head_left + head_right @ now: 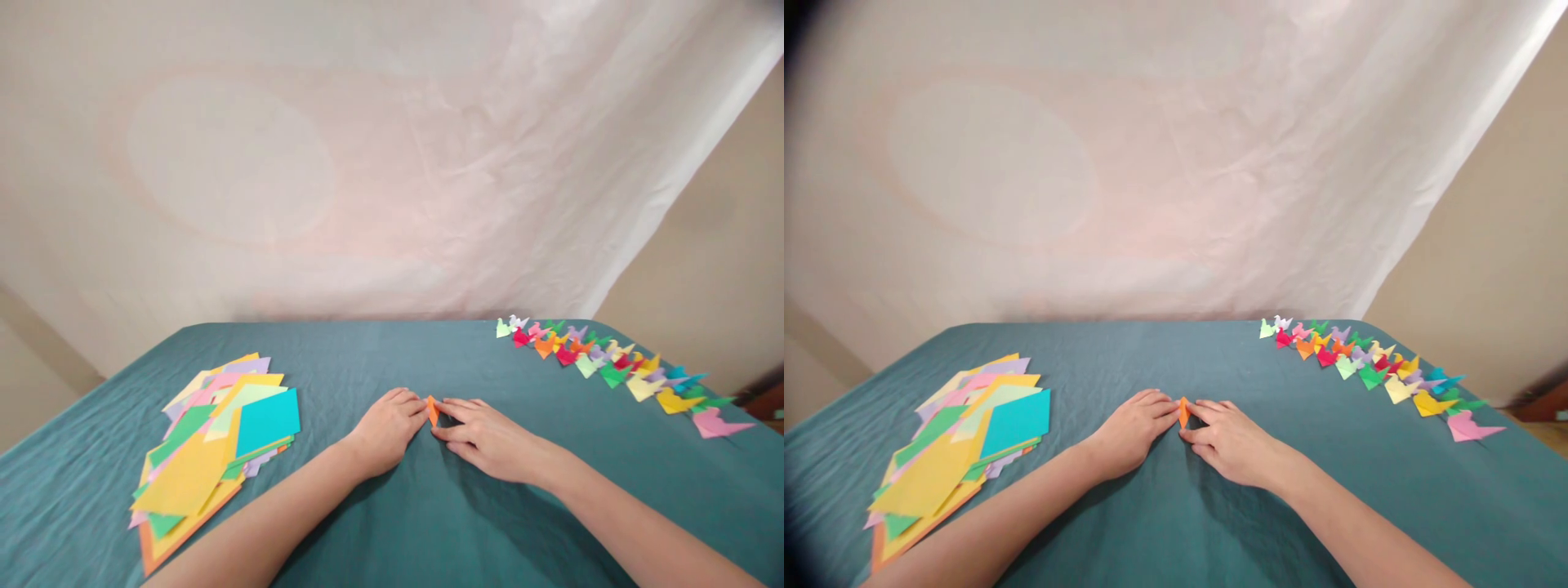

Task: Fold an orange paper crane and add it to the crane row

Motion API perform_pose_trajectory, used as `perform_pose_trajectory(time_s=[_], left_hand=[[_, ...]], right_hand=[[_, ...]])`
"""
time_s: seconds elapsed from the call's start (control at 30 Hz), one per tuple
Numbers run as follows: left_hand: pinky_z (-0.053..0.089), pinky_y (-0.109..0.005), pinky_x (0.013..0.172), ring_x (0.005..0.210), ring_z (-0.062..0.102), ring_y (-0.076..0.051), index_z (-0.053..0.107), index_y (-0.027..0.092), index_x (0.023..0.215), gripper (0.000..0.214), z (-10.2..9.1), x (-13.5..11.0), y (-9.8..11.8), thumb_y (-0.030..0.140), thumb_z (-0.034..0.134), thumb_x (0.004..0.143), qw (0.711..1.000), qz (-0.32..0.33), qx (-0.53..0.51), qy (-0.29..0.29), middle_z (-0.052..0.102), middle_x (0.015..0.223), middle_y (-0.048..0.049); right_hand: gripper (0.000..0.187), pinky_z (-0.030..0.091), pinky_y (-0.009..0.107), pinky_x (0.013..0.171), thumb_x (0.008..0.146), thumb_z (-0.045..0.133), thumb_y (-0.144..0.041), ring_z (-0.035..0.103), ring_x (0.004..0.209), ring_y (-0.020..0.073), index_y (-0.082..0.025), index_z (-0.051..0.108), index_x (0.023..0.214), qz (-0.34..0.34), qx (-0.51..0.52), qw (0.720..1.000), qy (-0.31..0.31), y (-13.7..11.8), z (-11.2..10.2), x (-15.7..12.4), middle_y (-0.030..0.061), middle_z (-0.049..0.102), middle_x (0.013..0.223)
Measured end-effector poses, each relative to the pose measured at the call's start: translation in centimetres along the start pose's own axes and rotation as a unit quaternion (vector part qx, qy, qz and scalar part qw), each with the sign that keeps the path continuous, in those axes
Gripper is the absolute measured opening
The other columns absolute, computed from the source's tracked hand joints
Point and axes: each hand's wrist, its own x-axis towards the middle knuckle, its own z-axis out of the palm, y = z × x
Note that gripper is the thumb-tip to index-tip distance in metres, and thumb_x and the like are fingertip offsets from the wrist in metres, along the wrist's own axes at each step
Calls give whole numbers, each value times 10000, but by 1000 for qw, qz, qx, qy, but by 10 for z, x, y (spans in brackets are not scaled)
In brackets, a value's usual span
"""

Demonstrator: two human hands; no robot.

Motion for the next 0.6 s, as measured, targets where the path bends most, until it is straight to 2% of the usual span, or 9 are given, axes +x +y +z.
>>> perform_pose_trajectory(time_s=[0.33,0.6], left_hand=[[287,-360,1017,1127,457,-192,496,181,1236,425,-1,-4,-5,112,461,818,1000,8,-21,-9,526,1271,-52],[320,-352,994,1099,473,-195,485,186,1261,461,1,-3,-7,78,422,817,998,2,-64,-3,536,1266,-40]], right_hand=[[356,315,448,1001,858,466,-180,377,1262,254,-302,599,1164,-18,31,999,1,0,-6,-3,67,392,1400],[382,301,457,1001,839,483,-175,352,1279,252,-328,587,1174,-14,37,999,-30,0,-11,-4,67,362,1418]])
